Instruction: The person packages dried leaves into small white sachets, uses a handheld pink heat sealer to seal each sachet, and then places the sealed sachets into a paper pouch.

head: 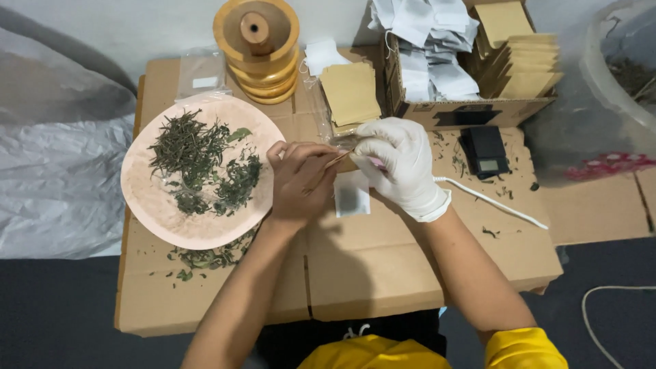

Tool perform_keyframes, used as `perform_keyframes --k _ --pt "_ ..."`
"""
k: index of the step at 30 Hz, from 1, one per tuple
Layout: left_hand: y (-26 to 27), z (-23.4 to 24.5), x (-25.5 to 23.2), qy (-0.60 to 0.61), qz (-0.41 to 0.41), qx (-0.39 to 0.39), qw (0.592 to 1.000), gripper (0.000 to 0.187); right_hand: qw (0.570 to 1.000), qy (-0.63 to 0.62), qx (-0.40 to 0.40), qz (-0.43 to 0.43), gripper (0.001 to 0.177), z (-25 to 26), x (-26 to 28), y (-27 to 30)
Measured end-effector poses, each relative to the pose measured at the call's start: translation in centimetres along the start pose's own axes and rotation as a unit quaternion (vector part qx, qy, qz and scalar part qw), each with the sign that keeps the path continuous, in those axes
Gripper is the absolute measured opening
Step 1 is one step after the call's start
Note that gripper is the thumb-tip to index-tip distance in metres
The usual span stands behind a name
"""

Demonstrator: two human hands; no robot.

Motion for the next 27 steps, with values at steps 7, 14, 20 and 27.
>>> perform_keyframes --k 7,14,20,27 --pt "0.7 -1.4 -0.1 0.123 0.148 0.120 0.974 0.034 0.999 0.011 0.051 0.012 0.008 -0.9 0.5 1.1" --pt "1.8 -3.0 0.7 0.149 0.302 0.225 0.914 0.046 0.997 -0.037 0.067 -0.016 0.007 -1.2 1.3 -0.1" --pt "1.4 -2.6 1.2 0.140 0.262 0.264 0.918 0.062 0.987 -0.115 0.113 -0.026 0.019 -1.6 1.5 -1.1" --pt "2.1 -1.1 2.7 0.104 0.148 0.233 0.955 0.068 0.983 -0.115 0.144 0.005 0.018 -0.9 2.7 -2.0"
Point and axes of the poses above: each hand's wrist, its own y-axis away from the middle knuckle, its own z-axis out of the back of the hand, x = y × z, the point moved 9 cm from there along -y, towards the middle knuckle, and after that the axes turned 11 degrees about -x, right-handed, at the moved point
